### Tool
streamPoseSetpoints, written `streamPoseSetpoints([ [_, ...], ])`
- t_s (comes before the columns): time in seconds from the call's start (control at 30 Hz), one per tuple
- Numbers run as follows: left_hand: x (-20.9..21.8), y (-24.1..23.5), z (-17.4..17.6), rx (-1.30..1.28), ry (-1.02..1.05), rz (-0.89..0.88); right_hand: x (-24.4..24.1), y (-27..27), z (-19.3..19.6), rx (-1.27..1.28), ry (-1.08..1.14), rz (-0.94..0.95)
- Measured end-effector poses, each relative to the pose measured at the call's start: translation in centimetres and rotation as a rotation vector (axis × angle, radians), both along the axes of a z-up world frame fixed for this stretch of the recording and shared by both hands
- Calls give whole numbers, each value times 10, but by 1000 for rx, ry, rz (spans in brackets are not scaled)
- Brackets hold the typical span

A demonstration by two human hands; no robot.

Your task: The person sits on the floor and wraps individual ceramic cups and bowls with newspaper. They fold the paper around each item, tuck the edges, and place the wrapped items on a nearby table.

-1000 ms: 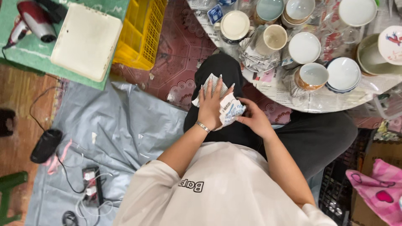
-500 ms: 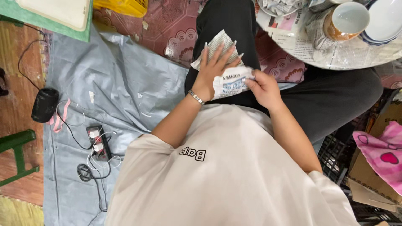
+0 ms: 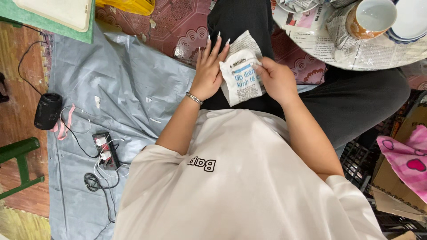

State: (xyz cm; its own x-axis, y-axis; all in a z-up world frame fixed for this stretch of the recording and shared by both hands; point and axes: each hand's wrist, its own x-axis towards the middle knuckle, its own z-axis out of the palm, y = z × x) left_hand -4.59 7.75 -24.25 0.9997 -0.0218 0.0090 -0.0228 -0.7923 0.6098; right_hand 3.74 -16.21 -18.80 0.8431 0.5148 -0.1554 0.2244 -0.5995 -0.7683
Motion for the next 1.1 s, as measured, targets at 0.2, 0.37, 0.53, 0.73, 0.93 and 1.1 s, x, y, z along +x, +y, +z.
streamPoseSetpoints([
  [0.2,7,11,-21,-59,6,73,11,11,10,-87,-53,-21],
  [0.37,7,20,-31,-285,90,177,12,4,17,-35,25,-53],
  [0.53,12,9,-12,-481,-98,339,8,4,21,-105,-273,49],
  [0.73,-15,-13,56,81,-383,173,14,12,17,-232,-376,136],
  [0.93,-4,-51,61,183,-121,-60,22,19,7,-33,-366,47],
  [1.1,-4,-48,44,200,-88,-41,23,7,3,-52,-210,-106],
])
